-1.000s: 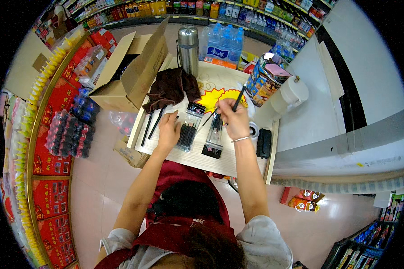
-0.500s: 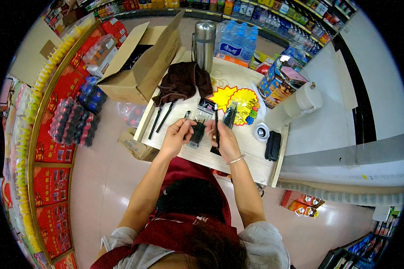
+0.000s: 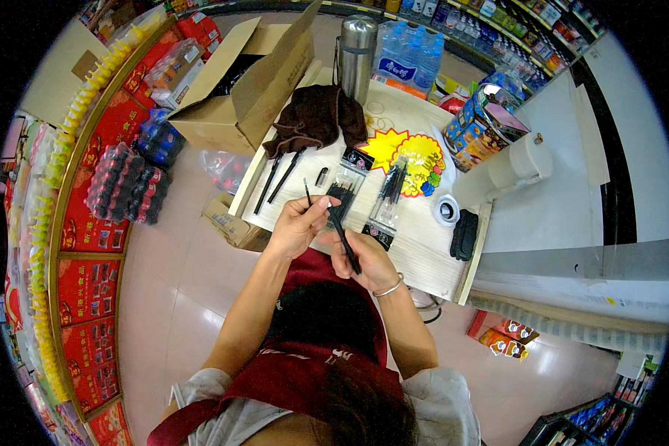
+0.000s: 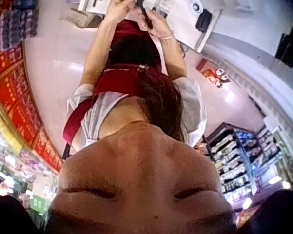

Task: The person assembles small black tripod legs by hand, repeatedly picking up individual legs, connecting them, and placing the assembled units into a cardboard box. The process is continuous and repetitive throughout the clip.

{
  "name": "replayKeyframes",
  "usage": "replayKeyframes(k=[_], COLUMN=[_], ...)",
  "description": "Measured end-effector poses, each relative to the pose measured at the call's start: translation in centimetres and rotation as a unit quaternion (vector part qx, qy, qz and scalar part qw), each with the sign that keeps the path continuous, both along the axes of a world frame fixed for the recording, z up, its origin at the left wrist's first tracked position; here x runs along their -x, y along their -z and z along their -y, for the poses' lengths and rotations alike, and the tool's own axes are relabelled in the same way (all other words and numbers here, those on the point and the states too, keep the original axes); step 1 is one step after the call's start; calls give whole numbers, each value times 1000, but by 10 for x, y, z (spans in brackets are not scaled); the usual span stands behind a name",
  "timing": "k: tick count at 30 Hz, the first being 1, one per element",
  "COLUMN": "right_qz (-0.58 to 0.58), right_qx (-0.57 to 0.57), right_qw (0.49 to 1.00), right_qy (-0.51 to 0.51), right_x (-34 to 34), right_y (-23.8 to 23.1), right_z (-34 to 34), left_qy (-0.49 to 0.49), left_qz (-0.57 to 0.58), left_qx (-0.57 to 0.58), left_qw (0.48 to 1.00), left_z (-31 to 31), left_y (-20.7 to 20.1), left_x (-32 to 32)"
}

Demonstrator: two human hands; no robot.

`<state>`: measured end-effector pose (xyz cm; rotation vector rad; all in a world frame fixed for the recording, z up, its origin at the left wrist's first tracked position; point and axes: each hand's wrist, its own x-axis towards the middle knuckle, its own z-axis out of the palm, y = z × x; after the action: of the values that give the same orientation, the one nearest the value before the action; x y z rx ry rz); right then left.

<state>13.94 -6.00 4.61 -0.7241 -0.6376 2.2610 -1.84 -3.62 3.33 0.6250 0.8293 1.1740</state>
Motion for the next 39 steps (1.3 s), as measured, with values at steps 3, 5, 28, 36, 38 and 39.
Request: replayKeyframes(k=[3, 5, 28, 36, 38, 39], right_qz=[-48, -45, 426, 376, 360, 356], right_qx=[-38, -47, -409, -310, -314, -339], right_qw=[998, 998, 783, 850, 864, 860], right_qy=[-23, -17, 195, 202, 163, 135], right_x=[-10, -9, 13, 13, 18, 21], right_y=[18, 25, 23, 19, 15, 17], right_z=[-2, 0, 6, 9, 10, 10], left_qy=[-2, -27, -152, -185, -174, -167], left_qz=[7, -3, 25, 188, 228, 241], left_qx=[-6, -23, -2, 30, 37, 42], left_qw=[1000, 999, 988, 964, 957, 955], left_z=[4, 8, 21, 12, 12, 13], left_y=[2, 4, 14, 7, 0, -2], left_x=[3, 2, -1, 9, 4, 2])
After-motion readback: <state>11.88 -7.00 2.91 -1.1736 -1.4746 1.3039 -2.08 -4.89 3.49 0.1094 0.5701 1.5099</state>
